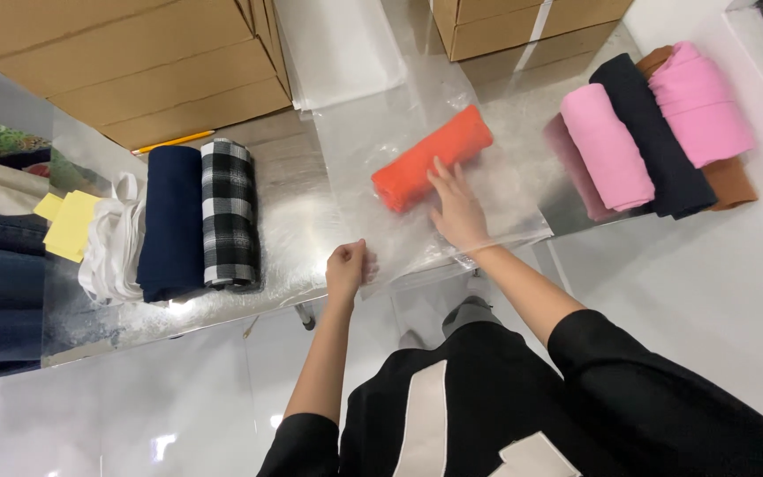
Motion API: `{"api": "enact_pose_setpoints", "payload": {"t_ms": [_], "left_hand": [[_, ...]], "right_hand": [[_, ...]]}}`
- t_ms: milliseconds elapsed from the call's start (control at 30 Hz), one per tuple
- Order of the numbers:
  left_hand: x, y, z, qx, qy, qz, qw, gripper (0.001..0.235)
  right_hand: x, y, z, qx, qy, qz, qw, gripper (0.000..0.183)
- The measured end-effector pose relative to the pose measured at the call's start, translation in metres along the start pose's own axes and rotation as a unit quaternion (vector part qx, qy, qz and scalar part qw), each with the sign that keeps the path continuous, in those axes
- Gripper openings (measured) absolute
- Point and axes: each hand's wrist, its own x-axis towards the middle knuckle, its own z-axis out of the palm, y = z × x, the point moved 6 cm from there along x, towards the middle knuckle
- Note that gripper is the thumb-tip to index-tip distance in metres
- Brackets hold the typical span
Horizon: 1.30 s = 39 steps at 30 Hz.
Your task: The person ties a white ribbon around a cardboard box, writes on a yellow sticky note attached to the box, and places the box on a stack. They then wrap a folded orange cloth in a clear plastic bag and place it on the table.
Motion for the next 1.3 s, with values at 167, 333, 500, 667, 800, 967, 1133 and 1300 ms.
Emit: {"api": "enact_pose_setpoints", "payload": {"t_ms": [167, 333, 500, 667, 800, 967, 1133, 1300], "left_hand": [[0.039, -0.034, 0.012, -0.037, 0.054, 0.030, 0.997, 0.037], [0.030, -0.053, 0.013, -0.012, 0.071, 0.046, 0.996, 0.039], [0.009, -0.046, 0.019, 0.017, 0.053, 0.053, 0.997, 0.038], [-0.009, -0.046, 0.014, -0.014, 0.044, 0.063, 0.997, 0.034], [-0.052, -0.011, -0.028, -0.017, 0.037, 0.054, 0.998, 0.036], [-0.048, -0.023, -0.070, -0.034, 0.049, 0.032, 0.998, 0.032], [-0.013, -0.047, -0.085, -0.046, 0.007, 0.015, 0.999, 0.033], [0.012, -0.037, -0.074, -0.040, -0.023, 0.005, 0.999, 0.032]], "right_hand": [[-0.005, 0.001, 0.019, -0.024, -0.101, -0.015, 0.995, 0.088], [0.005, -0.020, 0.013, -0.100, -0.147, 0.028, 0.984, 0.073], [0.015, -0.043, 0.003, -0.162, -0.158, 0.035, 0.973, 0.052], [0.036, -0.045, 0.029, -0.152, -0.138, 0.004, 0.979, 0.067], [0.059, -0.054, 0.046, -0.174, -0.145, -0.009, 0.974, 0.067], [0.083, -0.047, 0.076, -0.186, -0.100, -0.069, 0.975, 0.071], [0.099, -0.028, 0.051, -0.161, -0.071, -0.063, 0.982, 0.073], [0.081, -0.017, 0.019, -0.088, -0.031, 0.032, 0.995, 0.099]]}}
